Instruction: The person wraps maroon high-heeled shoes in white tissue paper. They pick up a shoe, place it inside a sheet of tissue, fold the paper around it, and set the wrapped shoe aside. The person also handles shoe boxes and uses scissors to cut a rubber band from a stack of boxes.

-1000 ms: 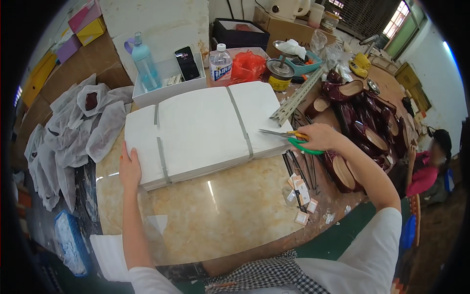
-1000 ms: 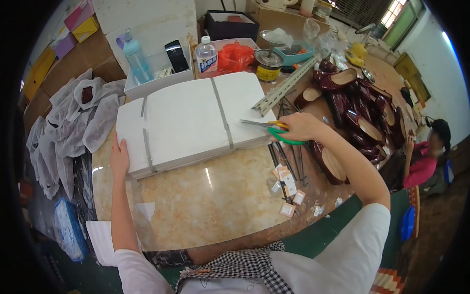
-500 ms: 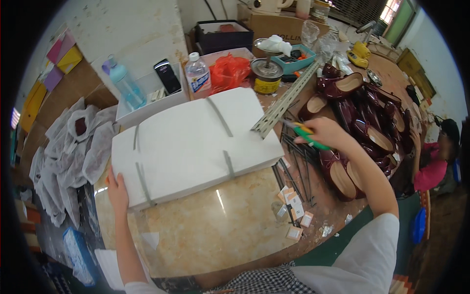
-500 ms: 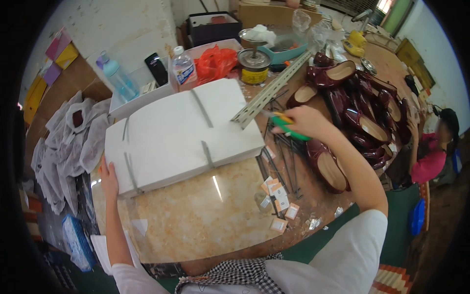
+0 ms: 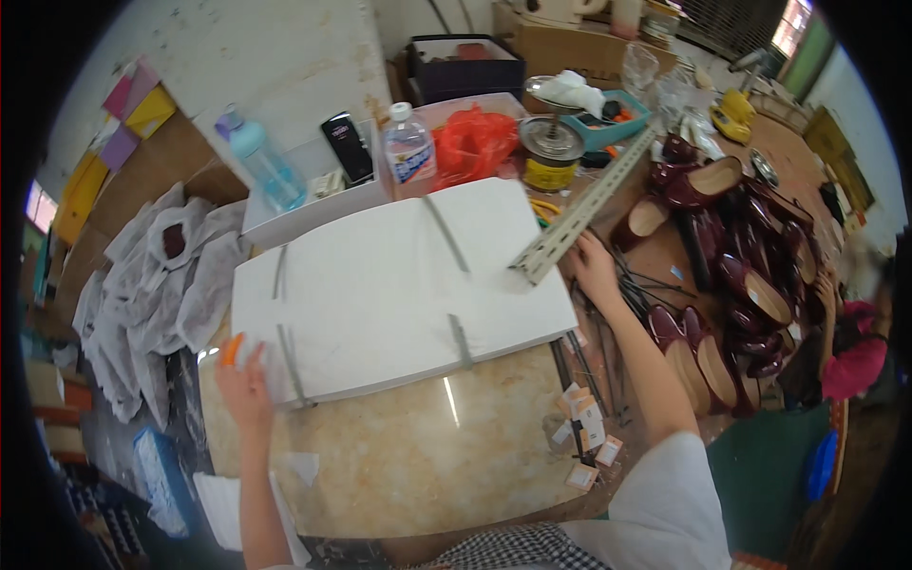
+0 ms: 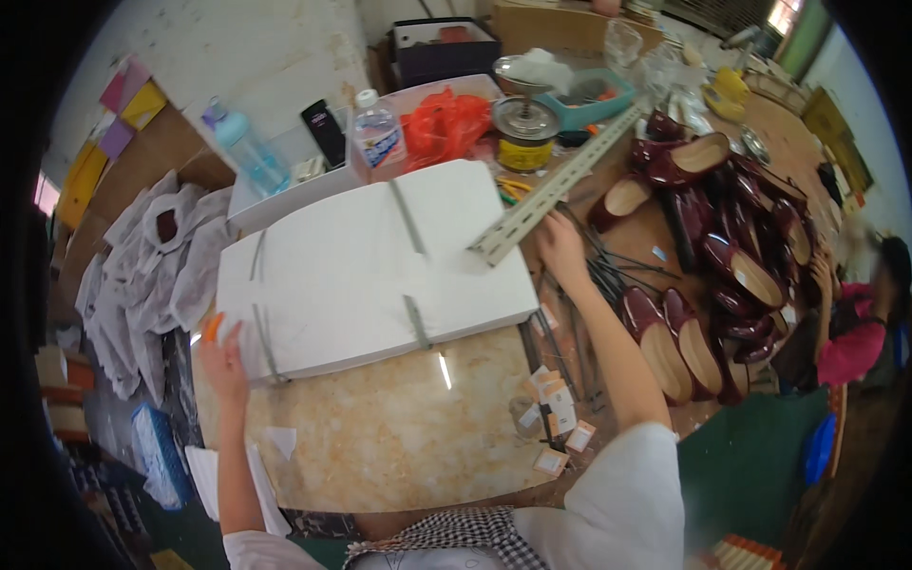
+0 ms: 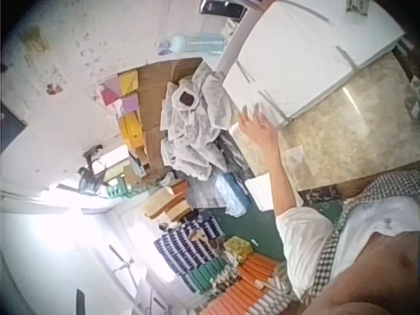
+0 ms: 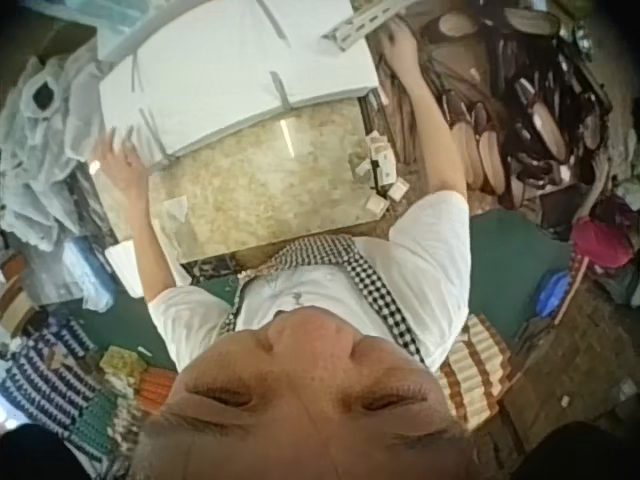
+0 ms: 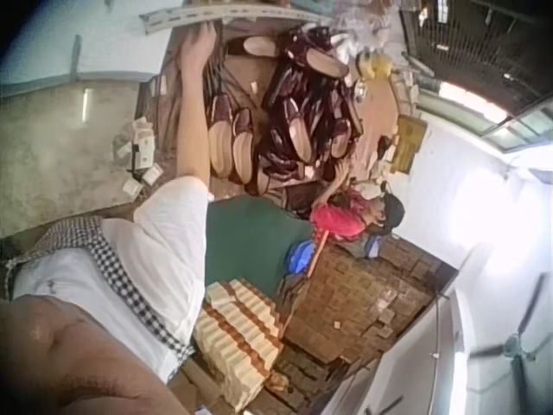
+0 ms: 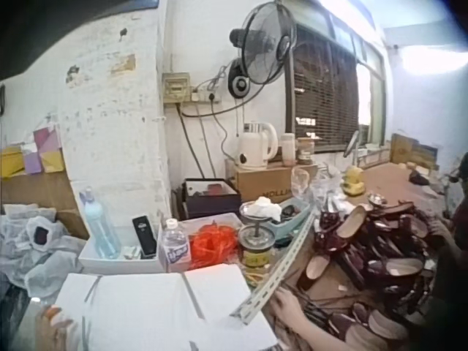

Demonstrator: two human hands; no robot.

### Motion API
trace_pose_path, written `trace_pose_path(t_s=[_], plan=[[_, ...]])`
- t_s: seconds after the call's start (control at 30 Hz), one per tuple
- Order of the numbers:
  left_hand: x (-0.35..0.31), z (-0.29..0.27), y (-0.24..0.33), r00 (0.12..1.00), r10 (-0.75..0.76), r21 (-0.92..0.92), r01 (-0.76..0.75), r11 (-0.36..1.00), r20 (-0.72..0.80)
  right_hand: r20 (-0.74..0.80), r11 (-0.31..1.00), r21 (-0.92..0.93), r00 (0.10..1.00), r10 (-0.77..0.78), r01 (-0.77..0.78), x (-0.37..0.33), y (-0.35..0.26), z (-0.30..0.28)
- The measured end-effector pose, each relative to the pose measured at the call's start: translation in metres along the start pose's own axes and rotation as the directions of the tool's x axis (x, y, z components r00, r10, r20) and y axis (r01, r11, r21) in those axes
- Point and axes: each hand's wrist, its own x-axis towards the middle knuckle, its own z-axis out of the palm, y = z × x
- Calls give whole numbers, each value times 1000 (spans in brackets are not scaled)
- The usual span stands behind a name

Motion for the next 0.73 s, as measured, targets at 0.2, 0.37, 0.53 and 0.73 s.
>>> trace_pose_path(t_s=[0.2, 0.37, 0.53, 0.73], plan=[[-39, 13, 82, 993, -91, -317, 62, 946, -76, -98, 984, 169, 992, 80, -63, -67, -161, -55], [-75, 4, 107, 823, -505, -814, 469, 344, 261, 142, 938, -73, 934, -327, 339, -57, -207, 11], [-200, -97, 111, 770, -563, -918, 393, 47, 300, 583, 884, 317, 664, -468, 344, -128, -281, 18], [-326, -196, 161, 799, -558, -893, 396, 212, 222, 46, 75, 834, 66, -997, 547, -249, -472, -28]])
